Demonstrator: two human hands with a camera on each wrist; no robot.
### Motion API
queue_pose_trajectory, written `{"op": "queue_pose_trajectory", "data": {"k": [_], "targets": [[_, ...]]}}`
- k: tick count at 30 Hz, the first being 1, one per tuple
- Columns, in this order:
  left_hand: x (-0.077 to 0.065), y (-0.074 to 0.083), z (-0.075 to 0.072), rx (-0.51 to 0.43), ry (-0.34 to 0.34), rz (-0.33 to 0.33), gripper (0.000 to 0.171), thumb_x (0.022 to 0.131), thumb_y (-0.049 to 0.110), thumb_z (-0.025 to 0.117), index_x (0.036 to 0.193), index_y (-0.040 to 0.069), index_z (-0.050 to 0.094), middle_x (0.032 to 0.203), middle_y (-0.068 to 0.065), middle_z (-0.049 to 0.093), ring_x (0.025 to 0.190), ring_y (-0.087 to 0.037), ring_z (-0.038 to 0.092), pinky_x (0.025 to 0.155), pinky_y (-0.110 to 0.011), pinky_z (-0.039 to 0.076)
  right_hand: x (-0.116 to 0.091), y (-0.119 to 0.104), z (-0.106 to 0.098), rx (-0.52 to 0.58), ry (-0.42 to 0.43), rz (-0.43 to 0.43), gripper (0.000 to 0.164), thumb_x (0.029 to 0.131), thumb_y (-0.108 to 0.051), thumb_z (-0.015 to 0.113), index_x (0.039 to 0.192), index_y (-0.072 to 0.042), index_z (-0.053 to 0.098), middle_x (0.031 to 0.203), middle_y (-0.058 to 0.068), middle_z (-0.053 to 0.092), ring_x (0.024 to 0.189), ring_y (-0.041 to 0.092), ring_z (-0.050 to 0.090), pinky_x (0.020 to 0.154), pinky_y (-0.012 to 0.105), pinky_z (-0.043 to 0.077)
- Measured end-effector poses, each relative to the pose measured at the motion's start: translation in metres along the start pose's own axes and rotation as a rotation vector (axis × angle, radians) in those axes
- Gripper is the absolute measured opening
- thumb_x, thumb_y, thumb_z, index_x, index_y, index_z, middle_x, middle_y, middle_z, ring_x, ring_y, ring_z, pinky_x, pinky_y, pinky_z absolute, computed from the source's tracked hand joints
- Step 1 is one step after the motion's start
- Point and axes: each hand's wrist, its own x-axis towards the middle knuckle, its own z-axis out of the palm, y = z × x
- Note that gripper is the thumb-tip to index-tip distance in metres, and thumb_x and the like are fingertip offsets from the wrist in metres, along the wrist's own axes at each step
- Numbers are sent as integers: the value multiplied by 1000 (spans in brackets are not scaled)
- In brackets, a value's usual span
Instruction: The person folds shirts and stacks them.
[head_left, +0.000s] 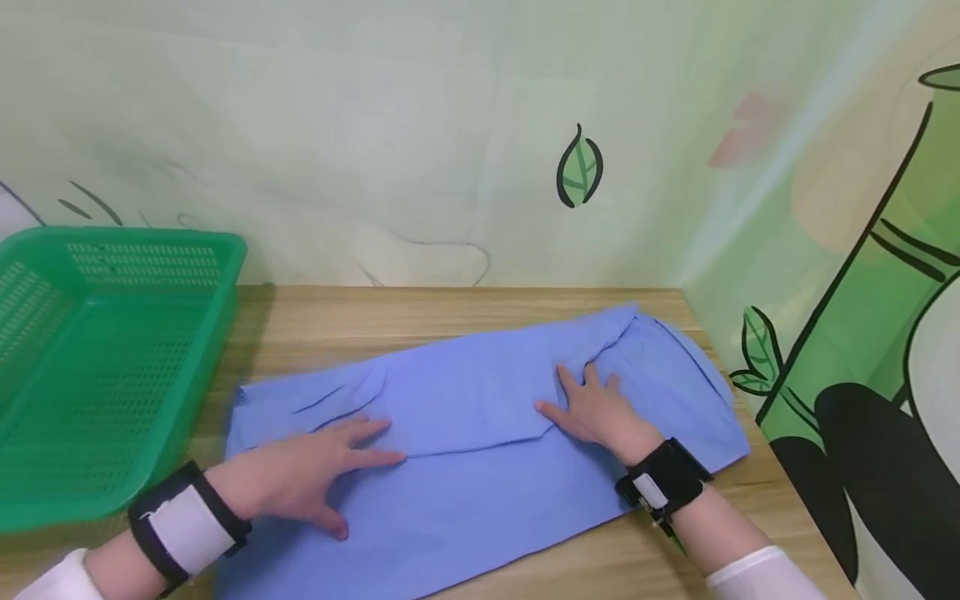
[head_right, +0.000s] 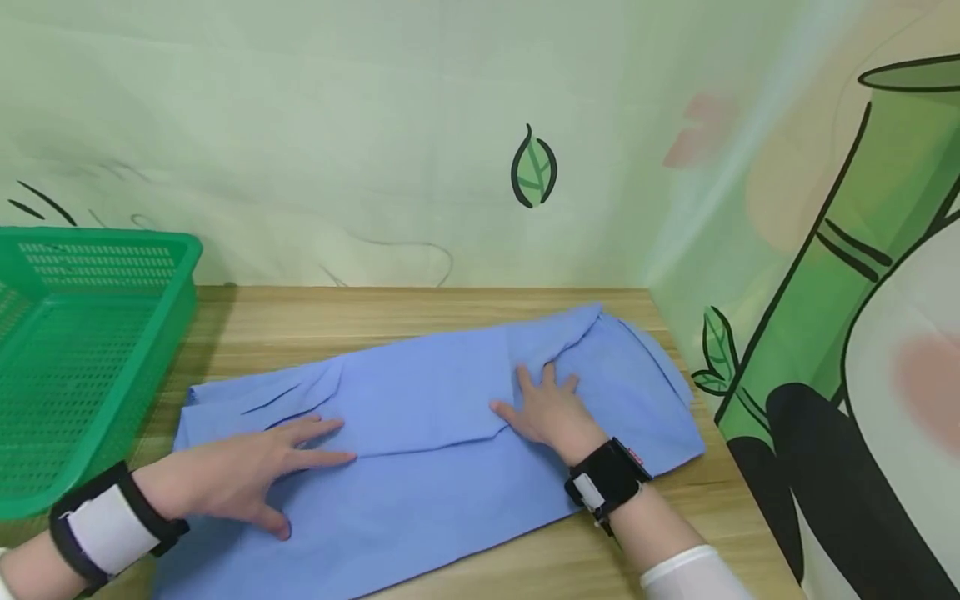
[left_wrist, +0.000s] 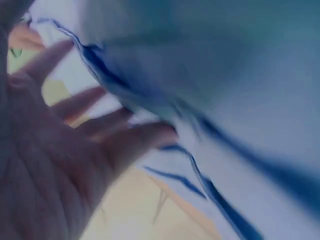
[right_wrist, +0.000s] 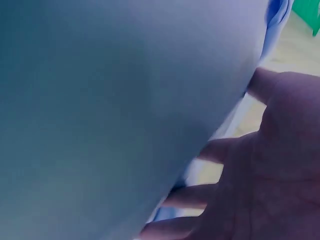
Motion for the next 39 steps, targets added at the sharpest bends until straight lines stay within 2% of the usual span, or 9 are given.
{"op": "queue_pose_trajectory", "data": {"k": [3, 7, 12, 16, 21, 26, 32, 36, 39], "targets": [[-5, 7, 4, 55, -36, 70, 85, 69, 45, 88, 145, 45, 48, 162, -6, 35, 147, -37, 36, 102, -55, 51, 10, 1, -3, 37, -26, -15, 79, 101, -58, 43, 158, -6, 24, 157, 40, 21, 138, 69, 21, 100, 76, 39], [-2, 23, 16, 226, -1, 188, 80, 77, 57, 78, 148, 49, 40, 163, -2, 34, 144, -32, 43, 95, -48, 57, 21, -3, -9, 72, -56, -78, 79, 100, -57, 45, 159, -10, 23, 161, 36, 15, 142, 67, 11, 103, 78, 34], [17, 57, 32, 351, 6, 287, 70, 90, 61, 63, 151, 53, 28, 167, 3, 25, 143, -33, 45, 75, -37, 60, 34, -16, -13, 8, -61, -217, 75, 100, -55, 47, 159, -13, 25, 161, 34, 18, 143, 66, 12, 113, 71, 30], [34, 85, 44, 449, 43, 356, 62, 93, 59, 58, 150, 51, 34, 164, 0, 32, 140, -36, 48, 55, -24, 53, 38, -34, -13, -35, -71, -307, 73, 100, -55, 49, 159, -18, 28, 162, 30, 20, 144, 64, 14, 114, 70, 30], [50, 115, 61, 526, 114, 307, 58, 95, 63, 51, 149, 48, 38, 151, 0, 47, 126, -33, 59, 42, -22, 47, 30, -66, -9, -48, -124, -411, 75, 96, -63, 51, 158, -28, 29, 166, 22, 19, 149, 56, 9, 115, 70, 28], [64, 142, 74, 485, 3, 164, 63, 92, 71, 47, 149, 48, 37, 137, 6, 52, 97, -23, 63, 36, -30, 48, 22, -95, -5, -110, -170, -600, 76, 93, -66, 51, 158, -35, 27, 169, 12, 15, 155, 44, 4, 120, 66, 24], [70, 156, 77, 343, -42, 52, 70, 88, 74, 51, 150, 46, 36, 140, 5, 50, 92, -31, 65, 41, -42, 53, 26, -107, -2, -99, -159, -748, 80, 89, -65, 61, 157, -37, 30, 169, 8, 16, 157, 38, 4, 120, 66, 24], [69, 152, 68, 319, -24, 109, 73, 86, 74, 55, 150, 41, 40, 135, 3, 55, 87, -25, 65, 54, -37, 58, 28, -101, -5, -37, -112, -745, 82, 87, -62, 66, 156, -32, 33, 168, 12, 16, 156, 41, 5, 122, 64, 21], [62, 140, 55, 252, -16, 225, 64, 93, 63, 55, 148, 32, 46, 132, 1, 58, 90, -17, 65, 67, -27, 58, 18, -89, -16, 11, 37, -756, 80, 90, -57, 66, 156, -26, 35, 166, 15, 23, 155, 40, 15, 123, 58, 25]]}}
